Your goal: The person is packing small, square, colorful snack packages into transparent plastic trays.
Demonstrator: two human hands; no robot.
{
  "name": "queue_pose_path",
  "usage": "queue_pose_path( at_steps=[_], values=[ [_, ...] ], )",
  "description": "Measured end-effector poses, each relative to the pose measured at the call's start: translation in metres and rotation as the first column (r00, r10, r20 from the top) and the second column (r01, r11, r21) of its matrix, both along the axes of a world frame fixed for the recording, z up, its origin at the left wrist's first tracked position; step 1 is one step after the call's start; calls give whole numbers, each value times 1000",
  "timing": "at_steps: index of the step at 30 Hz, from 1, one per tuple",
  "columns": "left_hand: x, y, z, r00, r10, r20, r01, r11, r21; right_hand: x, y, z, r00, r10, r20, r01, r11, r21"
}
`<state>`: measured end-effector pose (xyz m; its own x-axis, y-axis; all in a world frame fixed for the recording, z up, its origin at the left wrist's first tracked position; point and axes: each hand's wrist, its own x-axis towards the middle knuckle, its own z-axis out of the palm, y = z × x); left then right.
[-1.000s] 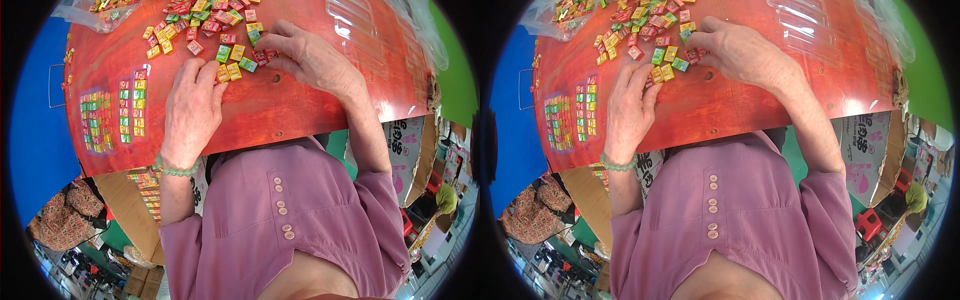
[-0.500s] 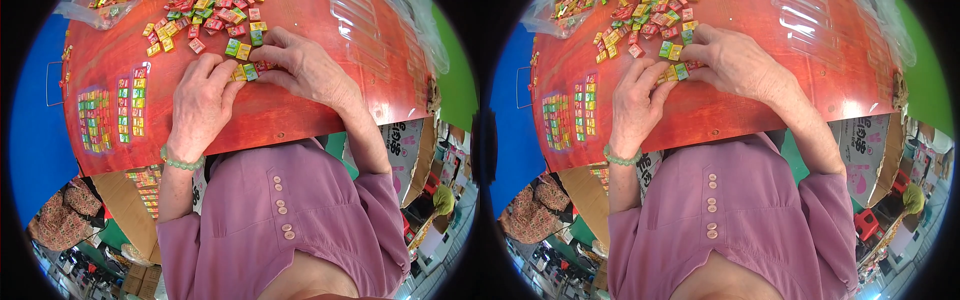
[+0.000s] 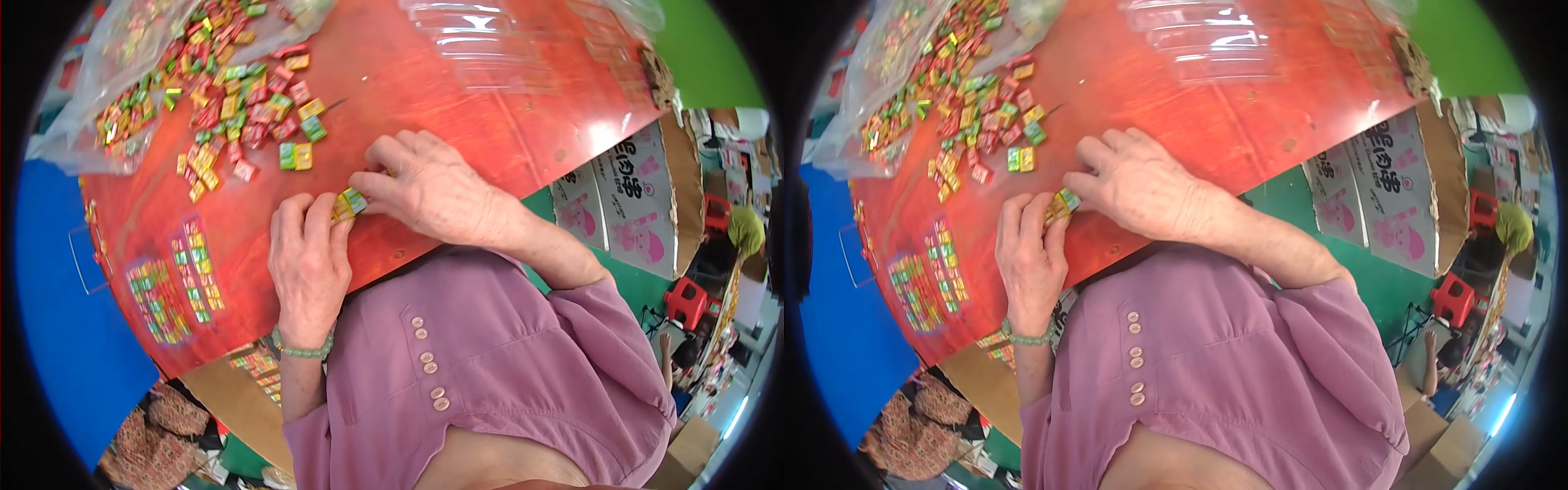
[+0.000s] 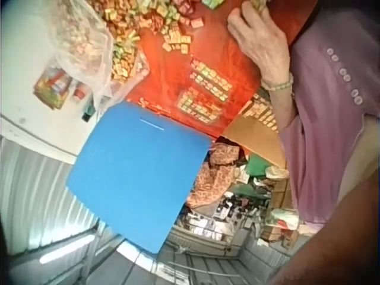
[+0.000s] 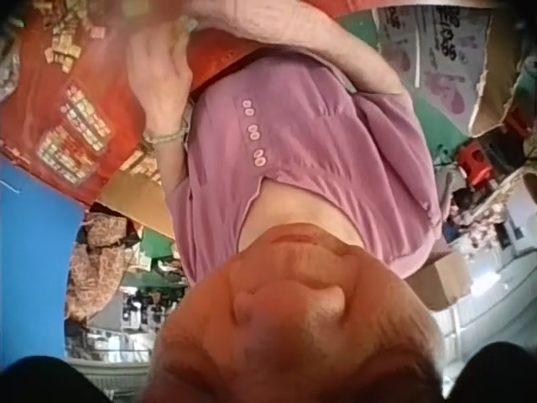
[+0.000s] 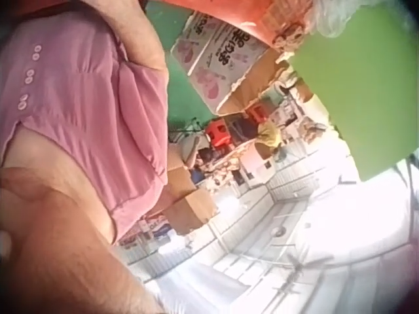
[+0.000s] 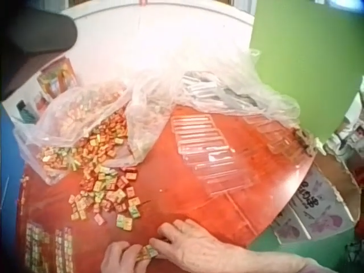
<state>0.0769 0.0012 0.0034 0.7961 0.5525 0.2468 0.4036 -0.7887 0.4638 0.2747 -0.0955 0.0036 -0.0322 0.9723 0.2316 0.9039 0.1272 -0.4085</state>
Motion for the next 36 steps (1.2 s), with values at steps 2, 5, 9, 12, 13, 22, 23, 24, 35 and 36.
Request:
queue_pose_path(
  at_steps=[2, 5, 9, 12, 13, 22, 23, 24, 35, 36],
  values=[
    [11, -2, 3, 999, -37, -6, 37, 999, -9, 3, -8, -1, 998, -53, -31, 54, 999, 3],
    [32, -5, 10, 996, -94, 11, 94, 995, -25, 15, -26, 2, 990, -134, -49, 137, 989, 56],
    [83, -6, 22, 970, -210, 122, 204, 977, 62, 51, -43, 18, 968, -251, -6, 248, 953, 174],
    [129, -6, 28, 949, -271, 159, 257, 961, 103, 83, -54, 27, 936, -348, 45, 334, 923, 190],
    [143, -5, 25, 948, -274, 161, 259, 960, 108, 95, -56, 26, 936, -350, 47, 335, 922, 194],
    [214, 1, -4, 925, -340, 168, 327, 940, 102, 158, -62, 4, 924, -374, 78, 352, 912, 210],
    [216, 2, -4, 925, -342, 167, 329, 939, 102, 160, -62, 4, 923, -376, 76, 354, 911, 210],
    [218, 2, -6, 927, -339, 159, 328, 940, 93, 160, -62, 3, 920, -383, 77, 363, 910, 199],
    [215, 5, -5, 903, -355, 242, 350, 935, 64, 158, -68, 5, 881, -474, -7, 471, 875, 114],
    [213, 4, -5, 906, -346, 245, 342, 938, 60, 156, -70, 6, 872, -489, -27, 489, 866, 105]
  ],
)
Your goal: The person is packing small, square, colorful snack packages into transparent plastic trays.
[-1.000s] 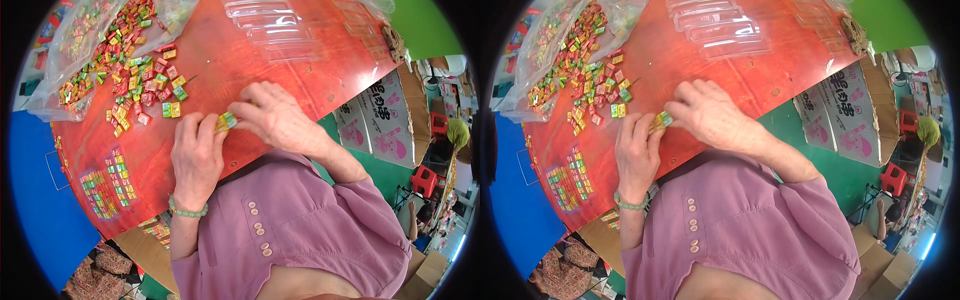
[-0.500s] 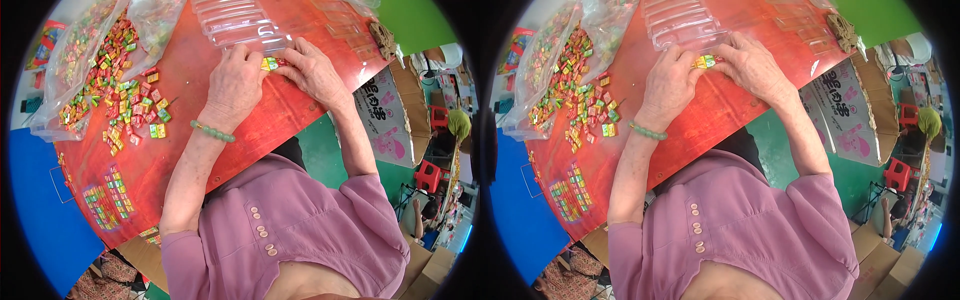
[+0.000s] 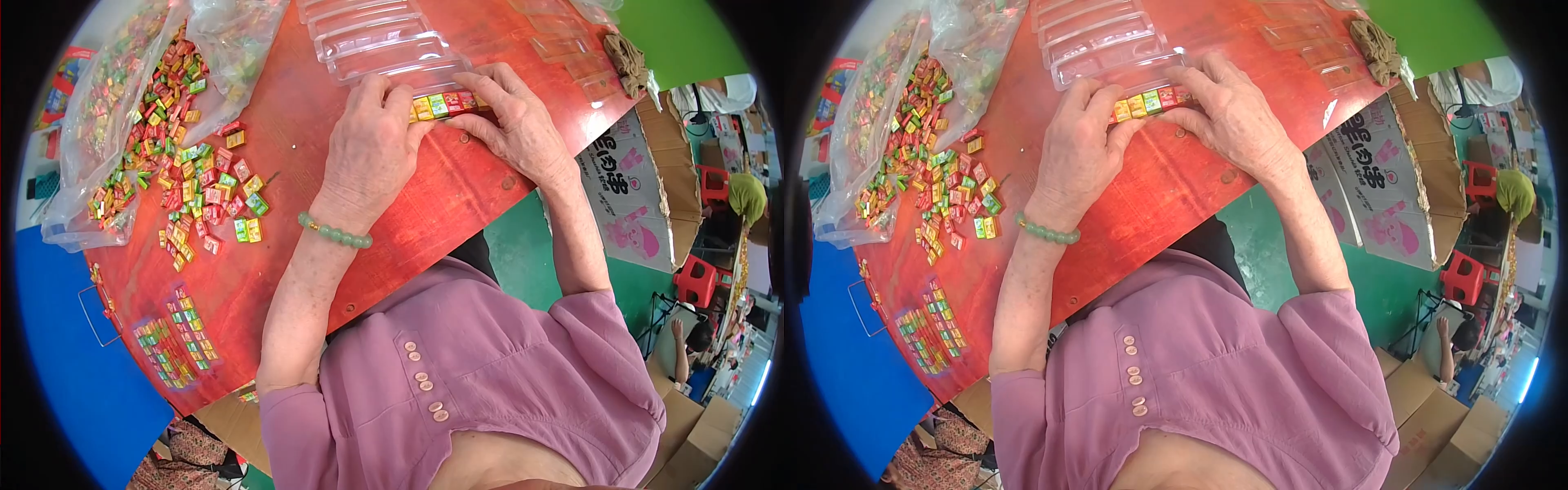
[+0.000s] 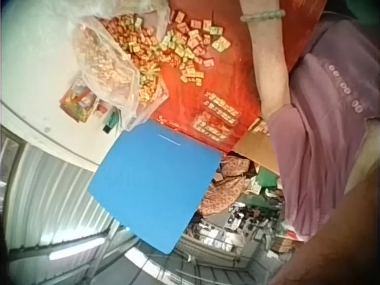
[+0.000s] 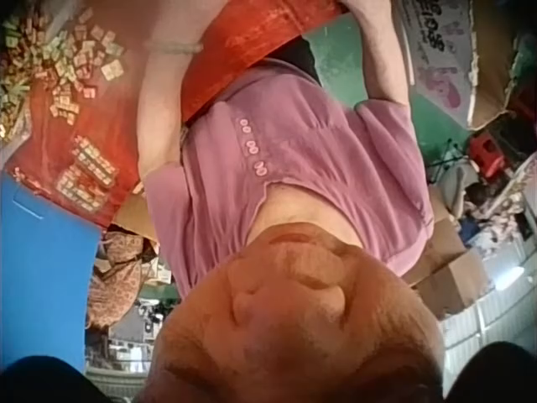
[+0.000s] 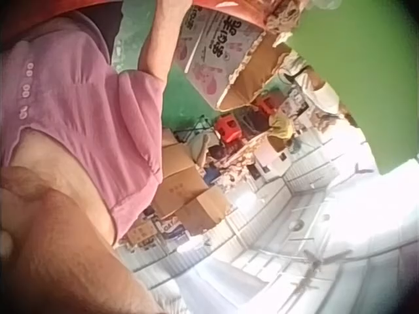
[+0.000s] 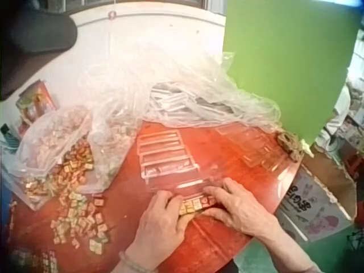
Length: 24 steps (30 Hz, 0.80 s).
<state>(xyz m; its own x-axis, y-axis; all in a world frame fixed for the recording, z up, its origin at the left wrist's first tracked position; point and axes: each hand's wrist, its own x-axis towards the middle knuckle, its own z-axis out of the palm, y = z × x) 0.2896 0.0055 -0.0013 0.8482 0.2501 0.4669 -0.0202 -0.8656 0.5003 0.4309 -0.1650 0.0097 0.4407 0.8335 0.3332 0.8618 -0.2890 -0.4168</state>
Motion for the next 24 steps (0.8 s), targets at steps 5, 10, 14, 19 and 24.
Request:
queue_pose_path(
  at_steps=[5, 10, 14, 19, 24],
  values=[
    [-13, -7, 3, 1000, 6, 7, -7, 999, 42, -9, -11, -1, 996, -50, -70, 51, 999, 6],
    [-25, -12, 4, 998, -2, -65, 14, 982, 187, -22, -20, -9, 976, -100, 195, 120, 989, -90],
    [-33, -13, -8, 996, -8, -93, 31, 968, 248, -25, -23, -19, 957, -91, 275, 126, 986, -109],
    [-39, -17, -12, 992, -23, -127, 44, 985, 166, -31, -25, -20, 952, -106, 288, 168, 965, -203],
    [-41, -17, -13, 990, -34, -137, 53, 989, 139, -32, -24, -20, 946, -106, 307, 185, 953, -239]
  ],
)
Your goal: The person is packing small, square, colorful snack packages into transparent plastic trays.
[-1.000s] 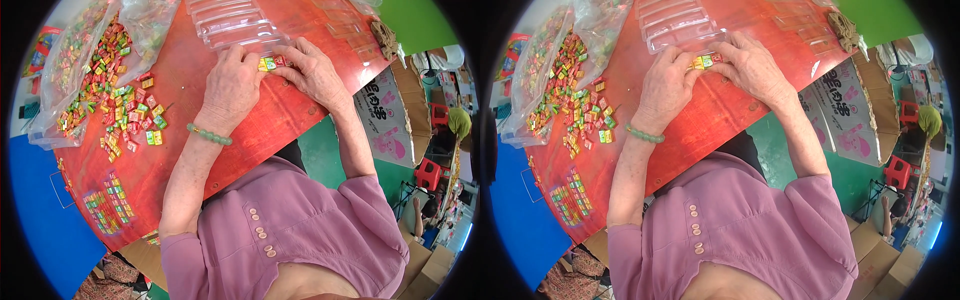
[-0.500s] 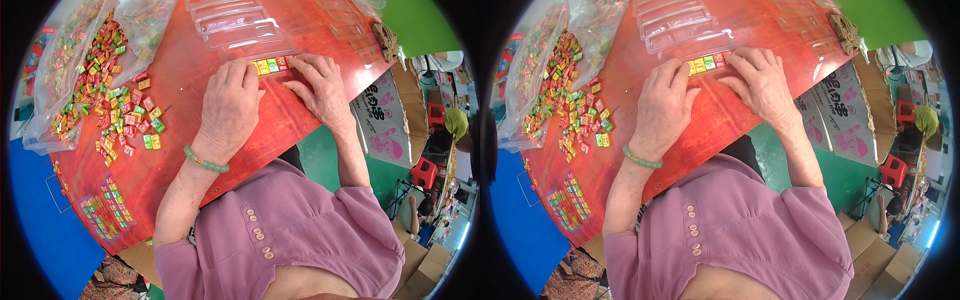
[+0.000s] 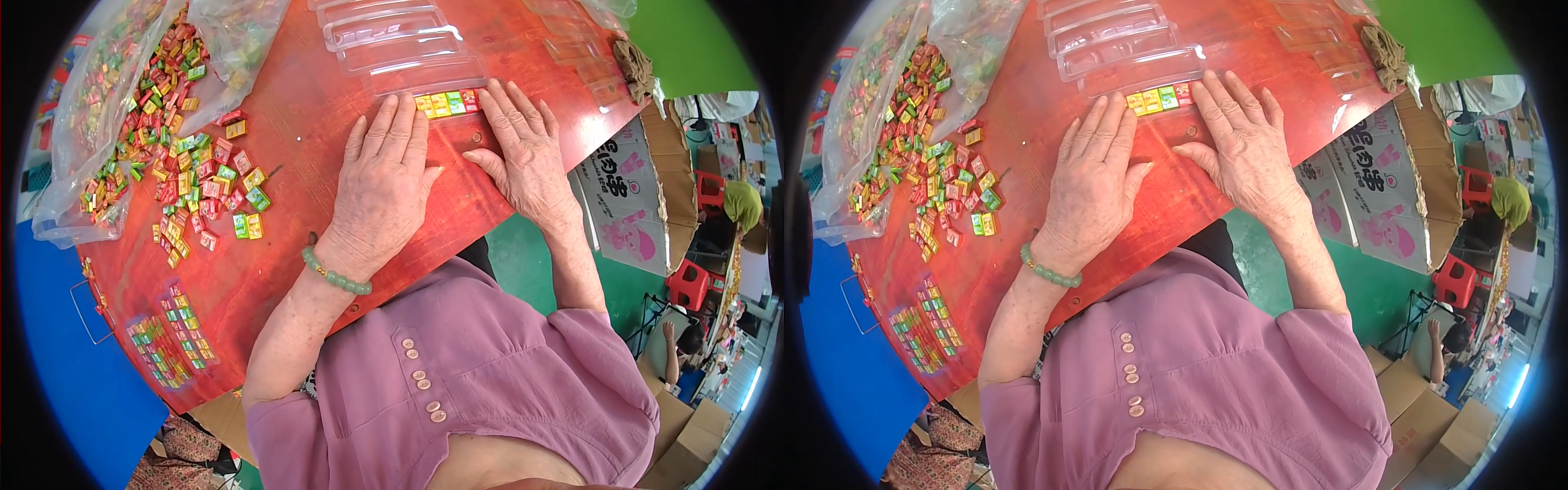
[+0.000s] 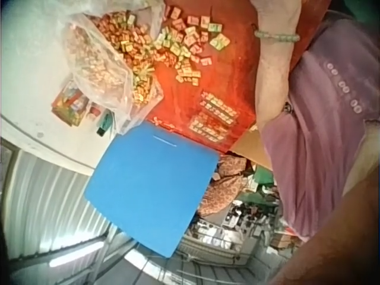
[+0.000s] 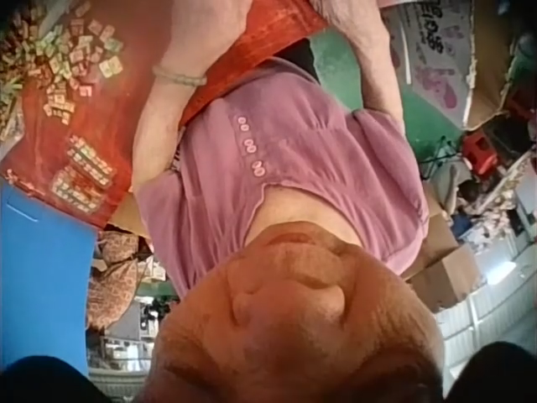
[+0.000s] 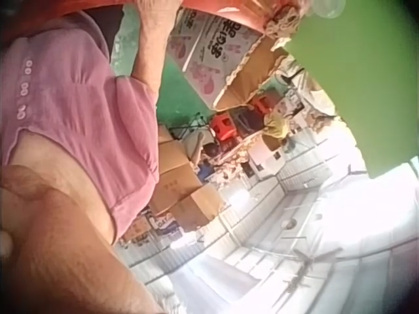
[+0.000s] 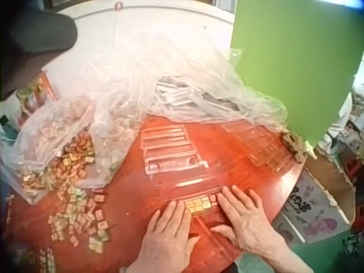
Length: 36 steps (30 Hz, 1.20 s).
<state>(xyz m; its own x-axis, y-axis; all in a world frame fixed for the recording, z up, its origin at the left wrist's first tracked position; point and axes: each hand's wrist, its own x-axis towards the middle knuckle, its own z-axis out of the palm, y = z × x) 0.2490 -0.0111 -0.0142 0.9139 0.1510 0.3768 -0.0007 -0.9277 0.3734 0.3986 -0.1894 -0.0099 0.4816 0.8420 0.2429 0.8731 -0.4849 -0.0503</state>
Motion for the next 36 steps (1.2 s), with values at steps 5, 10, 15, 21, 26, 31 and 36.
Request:
queue_pose_path(
  at_steps=[5, 10, 15, 21, 26, 31, 36],
  values=[
    [-1, 1, -1, 1000, 7, -8, -6, 999, 39, 0, -1, 1, 1000, 2, -9, -3, 999, -35],
    [-8, -2, -5, 999, 45, -8, -44, 994, 96, -5, 1, 4, 1000, 3, -2, -3, 994, -110],
    [-31, -22, 4, 992, 125, 5, -125, 987, 105, -33, -4, 9, 990, 125, -67, -131, 987, -94],
    [-89, -27, 2, 975, 220, 9, -221, 975, 9, -75, 13, 9, 931, 346, -113, -357, 929, -93],
    [-151, -21, 7, 929, 363, -71, -365, 931, -14, -114, 49, 16, 796, 520, -309, -559, 828, -47],
    [-196, -23, 7, 833, 548, -78, -550, 835, -6, -139, 73, 14, 686, 643, -342, -680, 733, 14],
    [-235, -9, 0, 632, 768, -98, -763, 640, 91, -142, 79, 10, 679, 651, -340, -686, 728, 25]
  ],
)
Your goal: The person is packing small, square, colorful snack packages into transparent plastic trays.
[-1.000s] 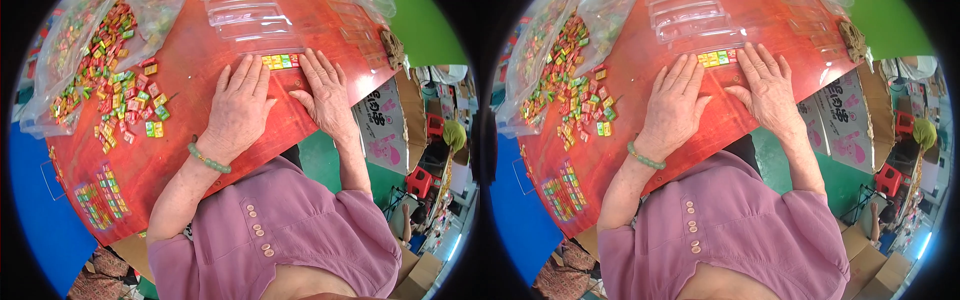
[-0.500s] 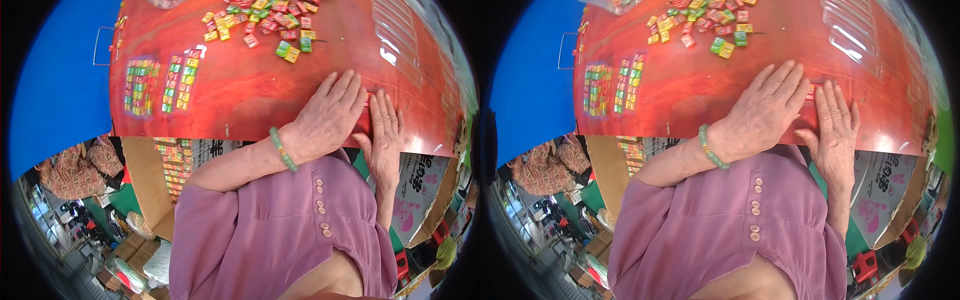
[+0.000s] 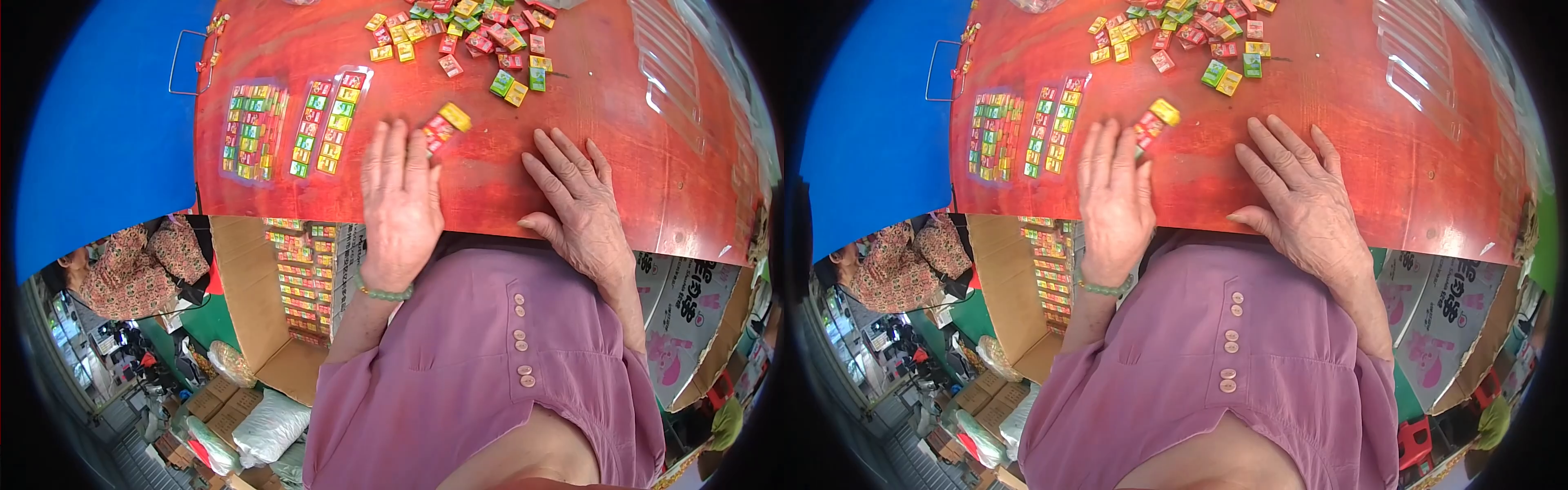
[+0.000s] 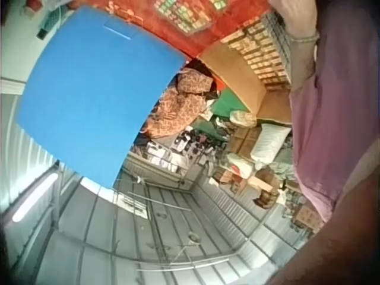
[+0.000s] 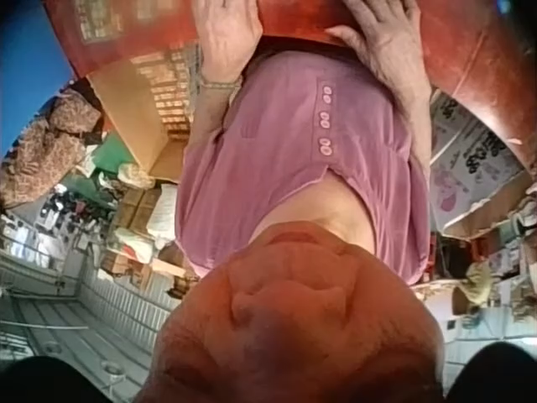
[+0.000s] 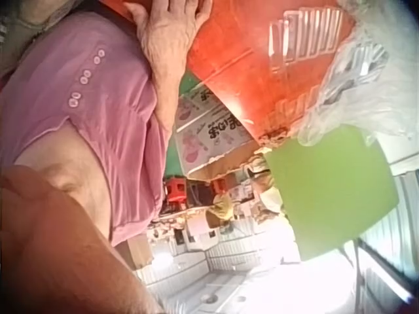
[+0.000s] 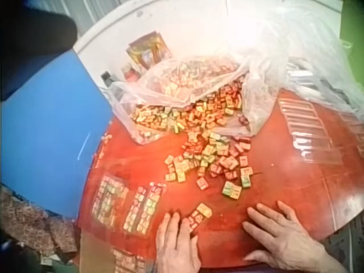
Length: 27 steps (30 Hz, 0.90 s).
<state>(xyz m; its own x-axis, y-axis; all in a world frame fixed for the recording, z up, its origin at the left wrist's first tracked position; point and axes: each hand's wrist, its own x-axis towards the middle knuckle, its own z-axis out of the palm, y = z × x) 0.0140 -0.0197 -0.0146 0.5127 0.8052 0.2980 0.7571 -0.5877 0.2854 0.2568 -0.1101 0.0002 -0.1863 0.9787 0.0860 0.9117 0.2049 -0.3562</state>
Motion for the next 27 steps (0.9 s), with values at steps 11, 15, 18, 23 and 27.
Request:
queue_pose_path(
  at_steps=[11, 15, 18, 23, 27],
  values=[
    [-17, 49, 7, 956, 98, -278, -101, 995, 6, 2, 2, 4, 998, -1, -68, 1, 1000, -11],
    [-23, 47, -1, 958, 110, -266, -103, 994, 39, 10, 12, 5, 997, -58, -47, 58, 998, 7],
    [-28, 44, -2, 957, 164, -240, -161, 986, 34, 15, 27, 9, 997, -71, -34, 73, 996, 57],
    [-31, 46, 6, 961, 173, -215, -177, 984, -2, 19, 57, 11, 994, -101, 35, 96, 989, 113],
    [-24, 50, 14, 977, 122, -176, -124, 992, -3, 14, 78, 12, 993, -43, 110, 25, 986, 165]
  ],
)
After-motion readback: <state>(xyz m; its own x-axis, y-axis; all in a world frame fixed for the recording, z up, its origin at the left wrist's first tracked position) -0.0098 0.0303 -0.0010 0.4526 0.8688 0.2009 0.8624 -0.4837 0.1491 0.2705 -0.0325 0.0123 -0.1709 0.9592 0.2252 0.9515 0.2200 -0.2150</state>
